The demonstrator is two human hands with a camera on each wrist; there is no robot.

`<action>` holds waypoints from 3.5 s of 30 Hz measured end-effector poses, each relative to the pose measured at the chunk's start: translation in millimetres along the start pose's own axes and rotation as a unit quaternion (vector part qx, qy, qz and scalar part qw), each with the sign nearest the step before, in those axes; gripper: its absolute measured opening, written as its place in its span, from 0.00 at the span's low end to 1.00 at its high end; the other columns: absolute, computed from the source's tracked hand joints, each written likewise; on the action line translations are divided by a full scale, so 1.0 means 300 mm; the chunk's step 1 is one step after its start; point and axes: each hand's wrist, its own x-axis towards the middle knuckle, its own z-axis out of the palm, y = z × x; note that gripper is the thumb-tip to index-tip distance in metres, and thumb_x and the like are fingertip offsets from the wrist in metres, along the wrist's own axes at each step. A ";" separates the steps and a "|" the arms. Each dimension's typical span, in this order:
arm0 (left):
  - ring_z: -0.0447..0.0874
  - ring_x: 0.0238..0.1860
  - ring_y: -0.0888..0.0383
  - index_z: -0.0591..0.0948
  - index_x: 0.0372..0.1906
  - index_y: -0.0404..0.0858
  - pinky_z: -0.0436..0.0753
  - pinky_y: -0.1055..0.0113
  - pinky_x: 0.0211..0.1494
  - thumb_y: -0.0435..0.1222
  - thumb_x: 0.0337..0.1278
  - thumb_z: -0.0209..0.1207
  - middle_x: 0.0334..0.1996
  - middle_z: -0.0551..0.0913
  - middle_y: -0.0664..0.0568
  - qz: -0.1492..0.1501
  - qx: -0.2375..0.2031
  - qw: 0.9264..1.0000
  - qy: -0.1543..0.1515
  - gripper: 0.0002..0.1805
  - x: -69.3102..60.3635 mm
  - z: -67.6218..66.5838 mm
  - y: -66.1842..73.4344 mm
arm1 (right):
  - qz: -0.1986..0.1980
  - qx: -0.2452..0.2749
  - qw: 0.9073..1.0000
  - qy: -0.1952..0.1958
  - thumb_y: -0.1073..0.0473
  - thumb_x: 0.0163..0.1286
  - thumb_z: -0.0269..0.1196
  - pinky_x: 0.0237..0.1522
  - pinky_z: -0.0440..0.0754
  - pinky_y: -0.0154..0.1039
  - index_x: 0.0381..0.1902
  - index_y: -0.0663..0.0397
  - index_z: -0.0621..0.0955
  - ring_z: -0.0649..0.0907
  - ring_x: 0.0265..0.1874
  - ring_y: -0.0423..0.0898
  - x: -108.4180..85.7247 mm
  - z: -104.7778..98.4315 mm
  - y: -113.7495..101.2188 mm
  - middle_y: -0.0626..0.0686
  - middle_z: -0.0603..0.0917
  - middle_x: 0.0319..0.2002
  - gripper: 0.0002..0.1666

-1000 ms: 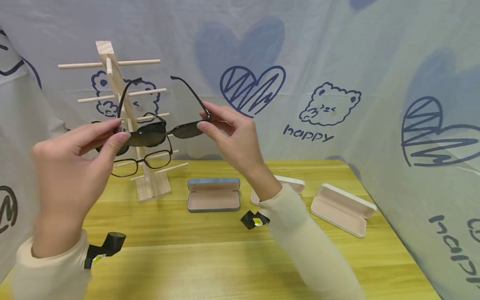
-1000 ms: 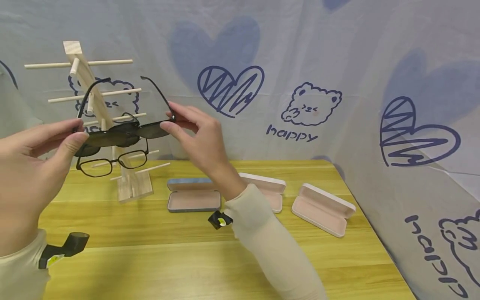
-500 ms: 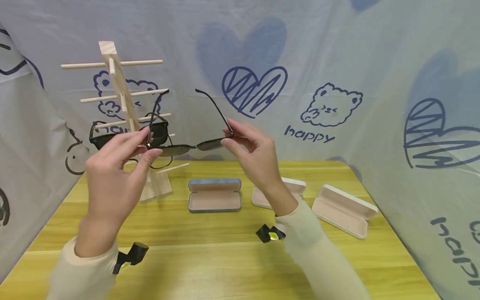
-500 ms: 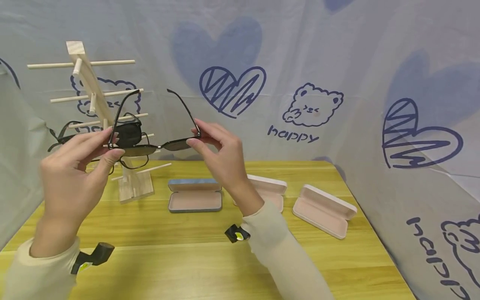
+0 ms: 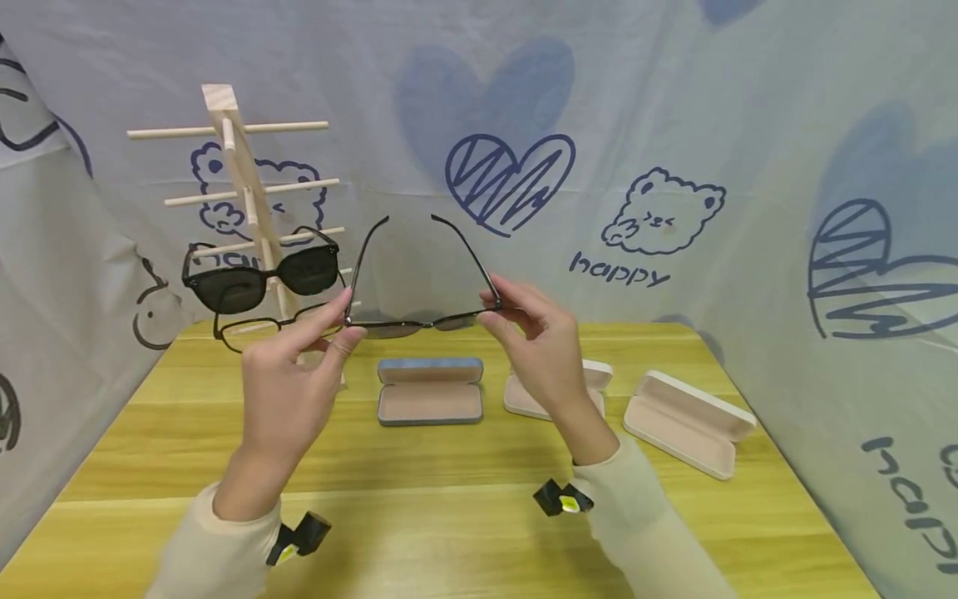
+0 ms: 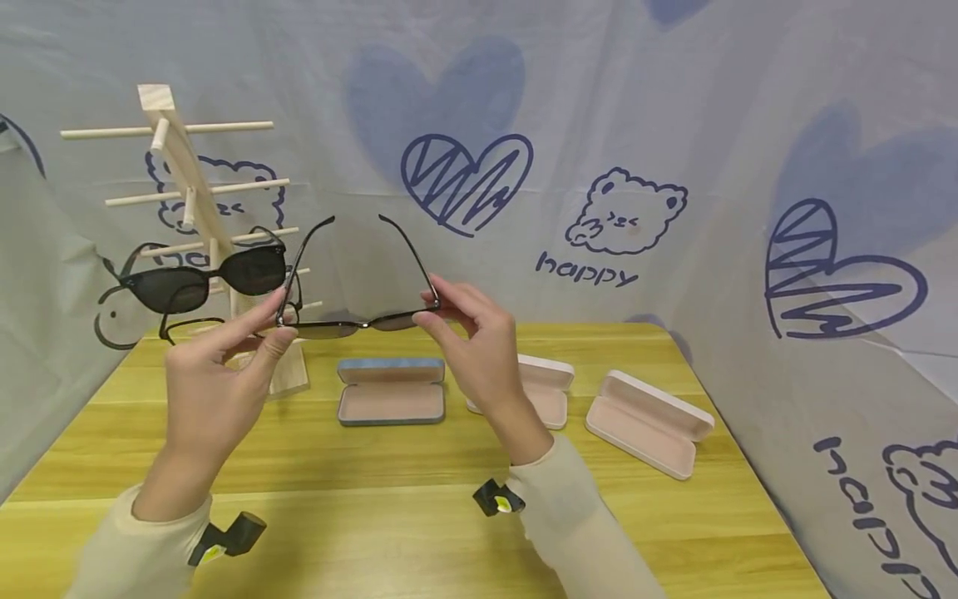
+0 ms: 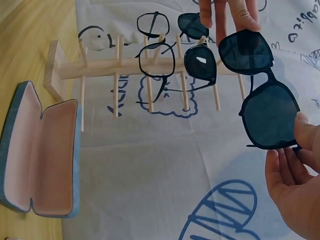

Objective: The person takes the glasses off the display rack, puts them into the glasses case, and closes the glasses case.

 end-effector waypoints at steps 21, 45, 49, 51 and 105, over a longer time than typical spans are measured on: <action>0.93 0.30 0.47 0.84 0.60 0.33 0.60 0.77 0.13 0.29 0.59 0.70 0.39 0.92 0.39 -0.041 0.014 0.996 -0.077 0.23 -0.143 0.089 -0.056 | 0.094 -0.001 0.995 0.014 0.74 0.66 0.68 0.54 0.87 0.31 0.60 0.71 0.82 0.87 0.48 0.32 -0.133 -0.061 0.078 0.70 0.87 0.52 0.23; 0.91 0.27 0.51 0.85 0.58 0.32 0.62 0.79 0.15 0.25 0.53 0.71 0.40 0.92 0.39 -0.007 0.006 0.998 -0.066 0.24 -0.232 0.123 -0.071 | 0.103 -0.016 0.995 0.002 0.72 0.66 0.69 0.53 0.87 0.31 0.62 0.68 0.82 0.88 0.49 0.33 -0.233 -0.091 0.136 0.68 0.88 0.52 0.25; 0.91 0.26 0.51 0.86 0.57 0.32 0.65 0.80 0.17 0.25 0.51 0.72 0.37 0.93 0.40 -0.004 0.007 0.998 -0.064 0.24 -0.239 0.123 -0.071 | 0.104 -0.005 0.995 -0.005 0.74 0.66 0.68 0.52 0.87 0.31 0.62 0.70 0.81 0.88 0.49 0.32 -0.246 -0.096 0.142 0.70 0.87 0.53 0.26; 0.91 0.26 0.52 0.87 0.56 0.32 0.68 0.80 0.19 0.25 0.50 0.73 0.33 0.93 0.41 -0.004 0.010 0.998 -0.065 0.24 -0.246 0.124 -0.071 | 0.105 0.000 0.994 -0.008 0.74 0.66 0.68 0.50 0.88 0.32 0.62 0.71 0.81 0.88 0.49 0.33 -0.253 -0.101 0.146 0.71 0.87 0.52 0.26; 0.89 0.25 0.57 0.86 0.55 0.29 0.71 0.80 0.21 0.25 0.51 0.72 0.29 0.92 0.46 0.008 0.002 0.997 -0.075 0.23 -0.267 0.146 -0.074 | 0.066 0.012 0.998 -0.001 0.78 0.64 0.67 0.46 0.89 0.35 0.58 0.76 0.81 0.90 0.46 0.40 -0.279 -0.115 0.179 0.75 0.86 0.48 0.24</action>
